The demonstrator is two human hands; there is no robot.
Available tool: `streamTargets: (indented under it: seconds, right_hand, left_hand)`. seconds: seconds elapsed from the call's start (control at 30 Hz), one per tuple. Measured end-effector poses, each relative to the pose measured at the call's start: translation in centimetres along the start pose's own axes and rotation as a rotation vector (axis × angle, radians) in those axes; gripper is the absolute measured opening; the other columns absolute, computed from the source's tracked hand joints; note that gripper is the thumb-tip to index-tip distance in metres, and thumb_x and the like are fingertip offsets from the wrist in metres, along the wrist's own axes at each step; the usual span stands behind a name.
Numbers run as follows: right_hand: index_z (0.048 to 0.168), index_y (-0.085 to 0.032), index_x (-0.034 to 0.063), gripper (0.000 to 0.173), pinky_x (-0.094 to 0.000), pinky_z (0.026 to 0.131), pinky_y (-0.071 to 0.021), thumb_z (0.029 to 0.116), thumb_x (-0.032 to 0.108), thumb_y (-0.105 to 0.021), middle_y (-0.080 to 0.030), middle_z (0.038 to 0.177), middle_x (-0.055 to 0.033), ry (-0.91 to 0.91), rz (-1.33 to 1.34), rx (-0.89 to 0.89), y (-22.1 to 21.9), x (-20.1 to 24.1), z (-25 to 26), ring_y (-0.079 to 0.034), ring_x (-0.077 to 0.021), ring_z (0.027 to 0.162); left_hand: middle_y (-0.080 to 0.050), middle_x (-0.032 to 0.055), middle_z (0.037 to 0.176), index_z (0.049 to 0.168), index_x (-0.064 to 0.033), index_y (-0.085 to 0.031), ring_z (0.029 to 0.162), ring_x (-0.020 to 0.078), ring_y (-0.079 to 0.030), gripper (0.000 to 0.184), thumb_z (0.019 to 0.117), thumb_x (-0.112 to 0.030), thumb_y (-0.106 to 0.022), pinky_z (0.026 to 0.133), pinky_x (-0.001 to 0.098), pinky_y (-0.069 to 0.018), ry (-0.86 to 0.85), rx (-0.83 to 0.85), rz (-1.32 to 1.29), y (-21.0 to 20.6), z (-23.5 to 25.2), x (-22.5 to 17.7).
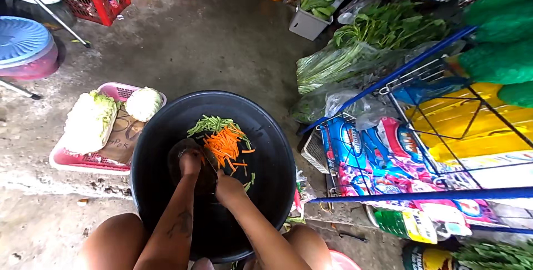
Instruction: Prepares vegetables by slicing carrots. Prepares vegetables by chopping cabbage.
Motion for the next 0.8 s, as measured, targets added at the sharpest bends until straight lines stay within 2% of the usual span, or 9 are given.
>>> streamTargets:
  seconds: [0.4, 0.5, 0.8]
  right_hand:
    - [0.155, -0.034, 0.0109, 0.047, -0.0586, 0.098, -0.0538, 0.1087, 0.019, -0.039, -0.064, 0.135, -0.0199, 0.007, 0.031, 0.056, 0.3, 0.0, 0.5, -0.064, -0.0369, 0.125]
    - [0.156, -0.033, 0.0095, 0.048, -0.0565, 0.096, -0.0545, 0.1091, 0.02, -0.039, -0.063, 0.134, -0.0207, 0.024, 0.07, 0.079, 0.4, 0.2, 0.8, -0.066, -0.0362, 0.12]
    - [0.156, -0.033, 0.0105, 0.047, -0.057, 0.098, -0.0539, 0.1101, 0.021, -0.04, -0.064, 0.133, -0.0207, 0.009, 0.105, 0.071, -1.7, -0.3, 0.4, -0.065, -0.0366, 0.123]
  left_hand:
    - [-0.071, 0.0192, 0.12, 0.122, -0.0022, -0.069, 0.116, 0.0328, -0.068, 0.026, 0.1029, -0.018, -0.059, 0.104, 0.0517, -0.0511, -0.02, -0.017, 0.04, 0.0, -0.2, -0.5]
    - [-0.071, 0.0189, 0.12, 0.121, -0.0024, -0.07, 0.116, 0.0327, -0.068, 0.026, 0.1029, -0.017, -0.059, 0.104, 0.0521, -0.0511, -0.029, -0.023, 0.048, 0.0, -0.1, -0.4]
    - [-0.07, 0.02, 0.124, 0.123, -0.0032, -0.07, 0.12, 0.0349, -0.066, 0.028, 0.1035, -0.019, -0.057, 0.106, 0.0542, -0.0495, 0.007, -0.017, 0.072, 0.1, -0.2, -0.4]
Point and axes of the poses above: each hand's wrist, its own z-axis towards the middle knuckle, its own y-axis out of the back of the hand, x = y × z, the point moved 8 cm from there along z, towards the middle knuckle
